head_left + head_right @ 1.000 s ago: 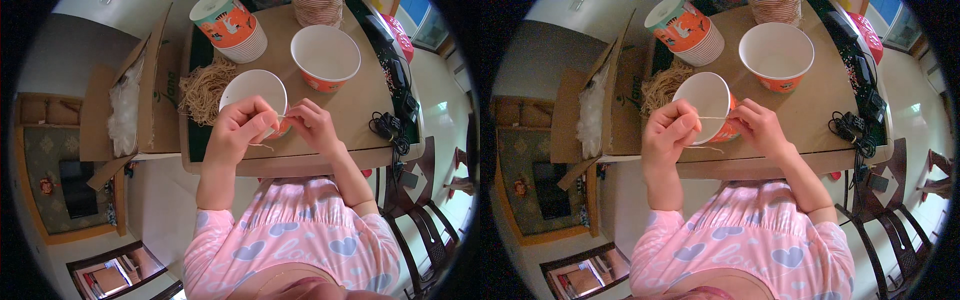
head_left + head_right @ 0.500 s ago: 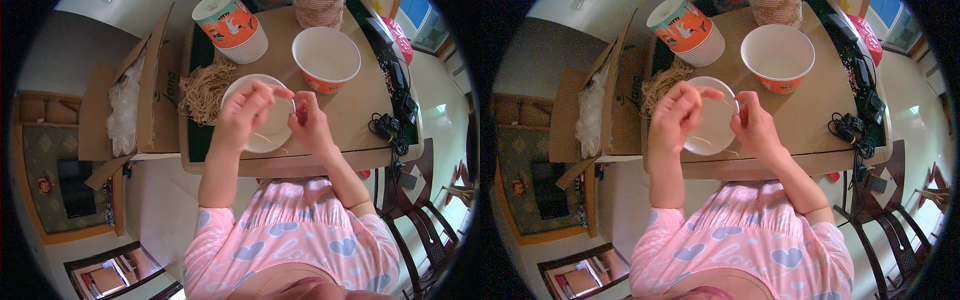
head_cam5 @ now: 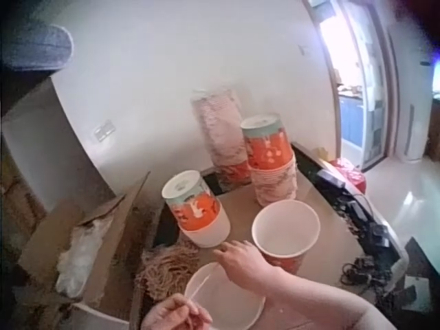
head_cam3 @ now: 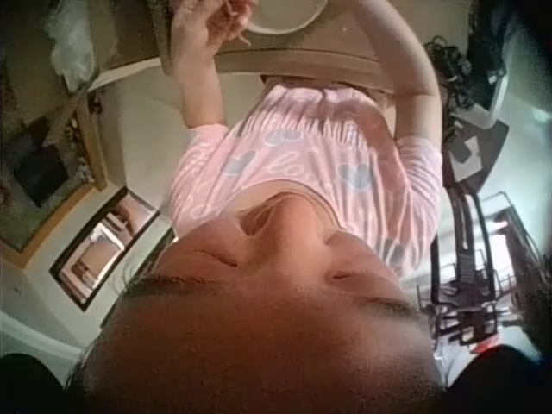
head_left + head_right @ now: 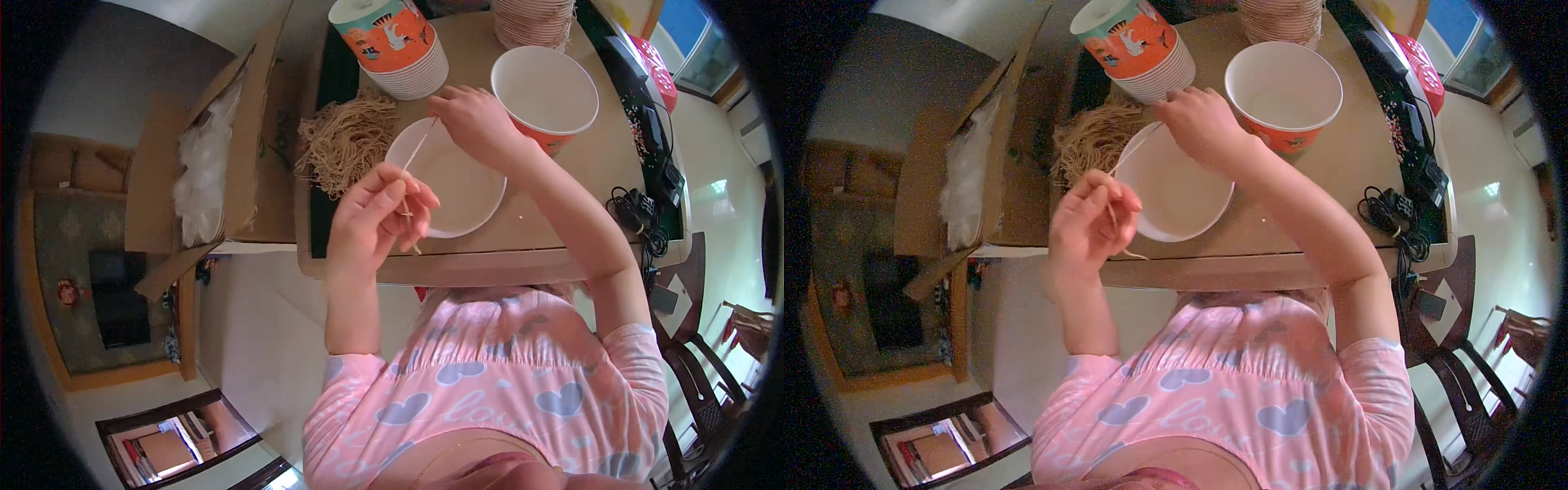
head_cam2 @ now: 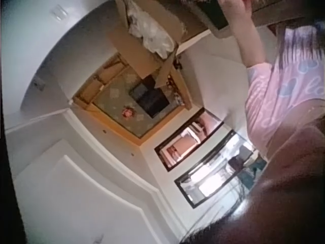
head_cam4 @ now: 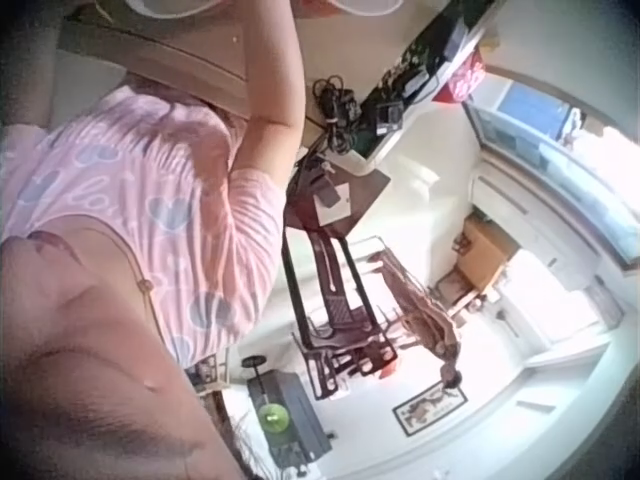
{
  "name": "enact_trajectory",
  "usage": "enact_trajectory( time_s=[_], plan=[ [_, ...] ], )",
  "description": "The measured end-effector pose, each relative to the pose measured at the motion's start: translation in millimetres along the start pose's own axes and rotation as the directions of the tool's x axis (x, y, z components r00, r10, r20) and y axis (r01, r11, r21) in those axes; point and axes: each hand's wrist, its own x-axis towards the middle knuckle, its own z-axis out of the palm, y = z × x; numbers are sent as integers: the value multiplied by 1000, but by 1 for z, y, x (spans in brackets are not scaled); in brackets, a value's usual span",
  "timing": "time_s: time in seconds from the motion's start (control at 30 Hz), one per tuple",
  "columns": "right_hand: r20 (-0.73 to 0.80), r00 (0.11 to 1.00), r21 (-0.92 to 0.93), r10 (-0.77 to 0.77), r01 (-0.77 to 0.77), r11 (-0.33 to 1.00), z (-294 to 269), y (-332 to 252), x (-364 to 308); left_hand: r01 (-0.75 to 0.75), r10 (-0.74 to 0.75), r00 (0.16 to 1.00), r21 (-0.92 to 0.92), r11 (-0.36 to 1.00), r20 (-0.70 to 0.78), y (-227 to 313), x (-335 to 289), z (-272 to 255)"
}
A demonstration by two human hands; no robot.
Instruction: Preparing and organizing paper cups and rubber bands for packaging on a table.
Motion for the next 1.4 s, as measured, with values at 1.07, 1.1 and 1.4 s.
enact_trajectory(
  time_s=[1.07,1.1,1.4],
  plan=[
    [-61,840,975,539,-65,211,-38,-77,-159,-11,2,958,-32,999,-287,-79,-44,-21],
    [-55,847,995,529,5,95,-40,-77,-160,9,-10,955,-5,1000,-295,-78,-44,-20],
    [130,721,887,681,222,-404,-50,-47,-163,101,40,951,429,898,-307,-71,-54,-16]
  ],
)
